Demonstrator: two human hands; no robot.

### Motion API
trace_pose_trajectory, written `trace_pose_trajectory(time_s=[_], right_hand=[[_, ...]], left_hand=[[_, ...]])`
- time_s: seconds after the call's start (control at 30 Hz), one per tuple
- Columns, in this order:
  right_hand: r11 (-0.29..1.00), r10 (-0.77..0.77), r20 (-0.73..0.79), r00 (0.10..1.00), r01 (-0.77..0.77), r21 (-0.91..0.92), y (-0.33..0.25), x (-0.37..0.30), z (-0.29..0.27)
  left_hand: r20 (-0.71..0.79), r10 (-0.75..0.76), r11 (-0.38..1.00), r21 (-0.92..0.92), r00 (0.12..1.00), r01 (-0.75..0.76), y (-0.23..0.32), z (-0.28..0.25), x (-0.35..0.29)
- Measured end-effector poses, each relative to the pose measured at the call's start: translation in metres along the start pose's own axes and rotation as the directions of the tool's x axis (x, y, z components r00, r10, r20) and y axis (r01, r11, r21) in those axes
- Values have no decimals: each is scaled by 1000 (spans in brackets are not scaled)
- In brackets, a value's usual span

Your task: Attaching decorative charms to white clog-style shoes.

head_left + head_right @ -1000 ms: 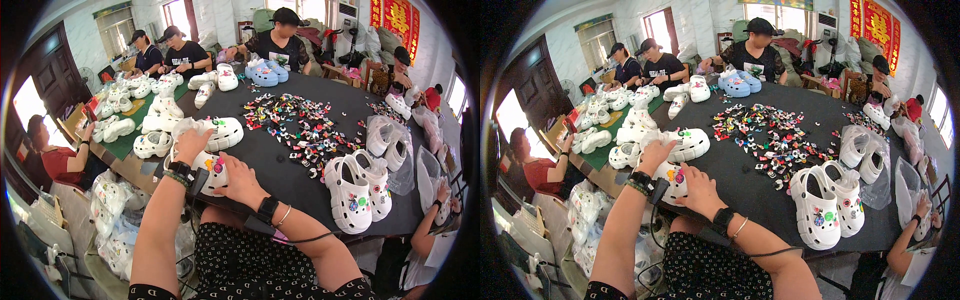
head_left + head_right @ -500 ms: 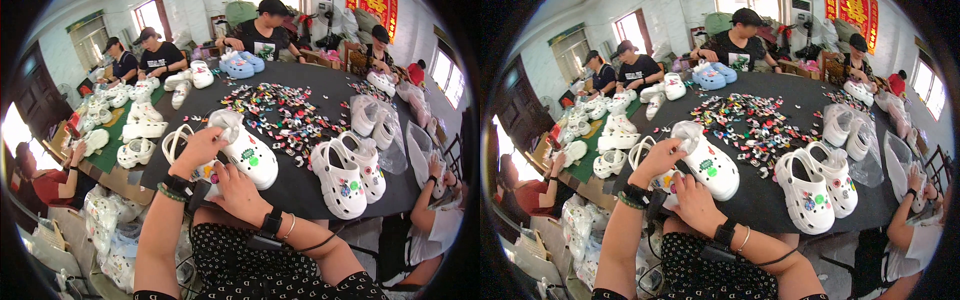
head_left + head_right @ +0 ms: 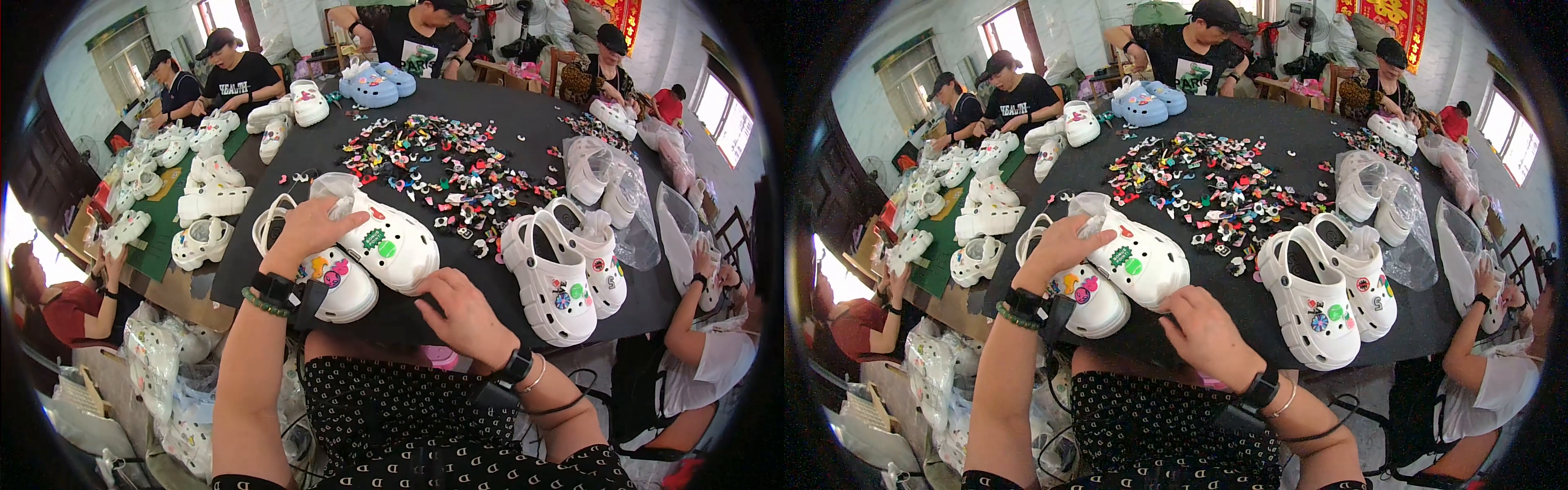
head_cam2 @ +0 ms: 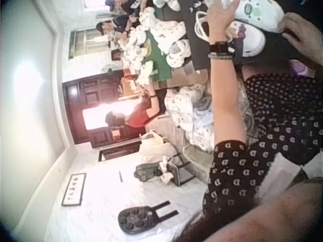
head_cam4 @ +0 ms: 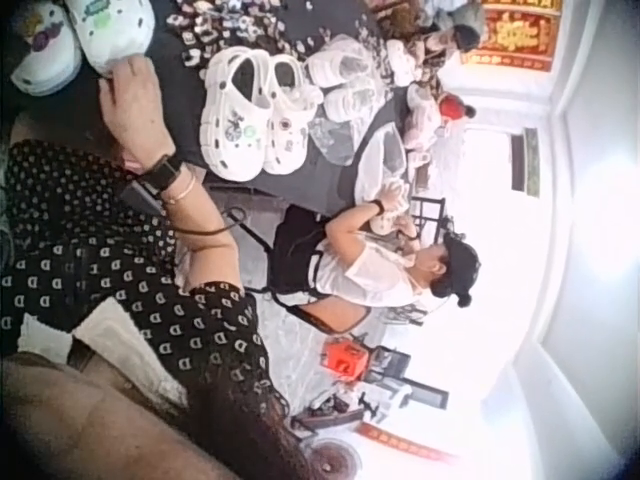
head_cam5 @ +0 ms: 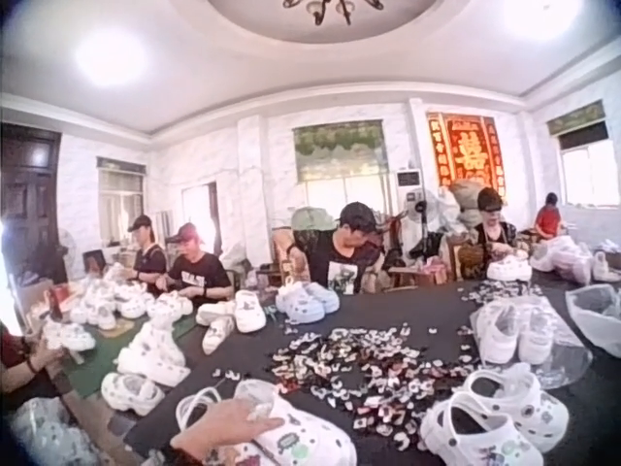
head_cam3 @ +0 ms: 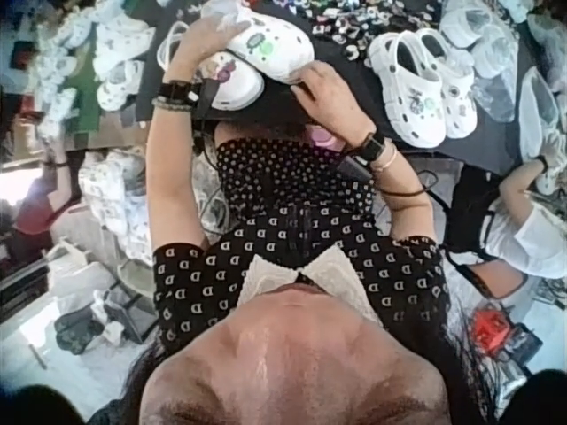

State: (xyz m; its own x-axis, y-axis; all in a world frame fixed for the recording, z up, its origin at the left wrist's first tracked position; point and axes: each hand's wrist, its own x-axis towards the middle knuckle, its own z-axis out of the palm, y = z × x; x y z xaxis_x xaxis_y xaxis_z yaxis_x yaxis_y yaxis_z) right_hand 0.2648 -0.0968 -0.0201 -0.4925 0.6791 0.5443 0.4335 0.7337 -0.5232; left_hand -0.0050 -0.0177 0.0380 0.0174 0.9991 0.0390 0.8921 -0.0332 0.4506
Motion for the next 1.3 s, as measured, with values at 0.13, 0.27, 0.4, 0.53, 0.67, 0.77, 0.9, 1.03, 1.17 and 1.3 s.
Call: trace_pose_trajectory(time_s=[0.13, 0.27, 0.4, 0.53, 0.67, 0.77, 0.9, 1.03, 1.17, 1.3], right_hand=[[987, 110, 77, 991, -100, -127, 18, -1, -17], [946, 230, 157, 961, -182, -269, 36, -10, -31], [907, 318, 193, 928, -238, -347, 41, -13, -40], [860, 368, 179, 913, -260, -439, 52, -7, -47], [830, 340, 139, 930, -228, -509, 71, 11, -41], [827, 326, 96, 940, -235, -511, 81, 28, -37], [859, 257, 71, 964, -195, -473, 105, 52, -29], [850, 258, 75, 963, -189, -492, 111, 81, -21], [834, 221, 66, 973, -153, -530, 150, 87, -7], [805, 293, 87, 952, -196, -560, 148, 94, 0]], left_hand=[[-139, 138, 988, -43, 981, -146, -11, 6, -4], [-167, 204, 977, -24, 964, -211, -9, 6, -5], [-345, 132, 989, -23, 929, -149, -15, 12, -4], [-397, 144, 988, 4, 906, -155, -24, 14, -8], [-240, 142, 983, 153, 960, -107, -5, 12, -6], [-334, 217, 974, 132, 917, -182, -14, 19, -8], [-234, 143, 990, 37, 962, -138, -11, 11, -10], [-206, 119, 993, 52, 971, -110, -7, 4, -15], [-227, 108, 993, 71, 968, -94, -4, 6, -16], [-189, 79, 995, 68, 979, -68, -6, 5, -14]])
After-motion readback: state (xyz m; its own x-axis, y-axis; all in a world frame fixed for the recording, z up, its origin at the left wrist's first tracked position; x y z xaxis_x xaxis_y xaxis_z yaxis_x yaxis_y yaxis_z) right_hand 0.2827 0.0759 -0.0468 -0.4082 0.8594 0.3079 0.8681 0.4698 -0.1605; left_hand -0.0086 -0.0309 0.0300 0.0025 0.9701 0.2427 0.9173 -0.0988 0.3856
